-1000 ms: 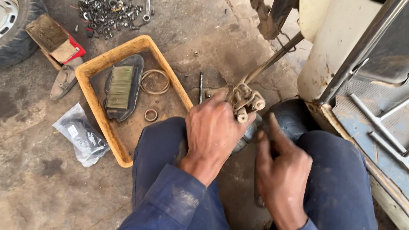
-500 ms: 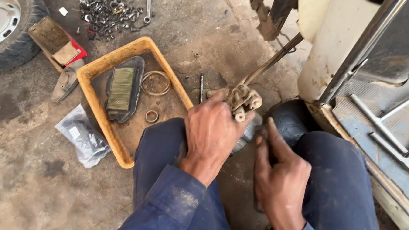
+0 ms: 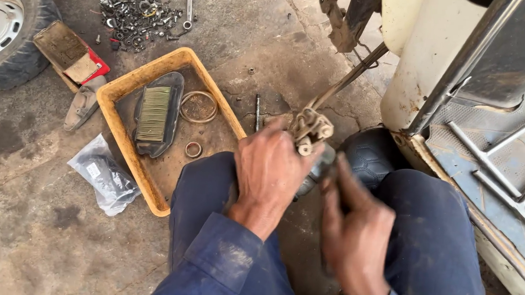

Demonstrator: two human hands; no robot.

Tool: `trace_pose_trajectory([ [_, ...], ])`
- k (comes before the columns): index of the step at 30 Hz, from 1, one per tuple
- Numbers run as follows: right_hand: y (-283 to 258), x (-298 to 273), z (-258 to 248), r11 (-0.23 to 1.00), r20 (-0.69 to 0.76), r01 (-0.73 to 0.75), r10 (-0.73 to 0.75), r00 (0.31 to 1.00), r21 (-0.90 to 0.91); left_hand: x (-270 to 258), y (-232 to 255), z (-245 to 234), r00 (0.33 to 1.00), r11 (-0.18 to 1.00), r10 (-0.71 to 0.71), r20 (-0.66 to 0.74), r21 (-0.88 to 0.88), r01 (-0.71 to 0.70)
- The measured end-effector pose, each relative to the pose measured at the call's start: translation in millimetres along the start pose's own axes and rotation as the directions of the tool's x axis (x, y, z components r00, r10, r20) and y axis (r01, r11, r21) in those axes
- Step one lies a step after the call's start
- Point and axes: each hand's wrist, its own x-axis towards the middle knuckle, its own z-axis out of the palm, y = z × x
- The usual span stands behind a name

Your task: Repairing a motorcycle by inspecting and cleaning engine and brake components.

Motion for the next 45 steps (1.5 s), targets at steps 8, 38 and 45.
trace_pose_trajectory([
  [8, 1.7, 6.9, 1.4, 0.995, -0.009, -0.104, 0.104, 0.995, 0.008, -4.3, -4.0, 3.8, 0.996, 0.999, 0.049, -0.073, -0.015, -0.05],
  [38, 7.0, 33.0, -13.1, 0.937, 0.175, -0.341, 0.325, 0.929, 0.073, -1.2, -9.7, 0.5, 0.998, 0.999, 0.007, 0.065, -0.034, -0.005],
  [45, 15.6, 30.0, -10.3, 0.899, 0.236, -0.433, 0.407, 0.883, 0.07, -0.5, -11.6, -0.4, 0.998, 0.998, 0.057, 0.004, -0.032, -0.057],
])
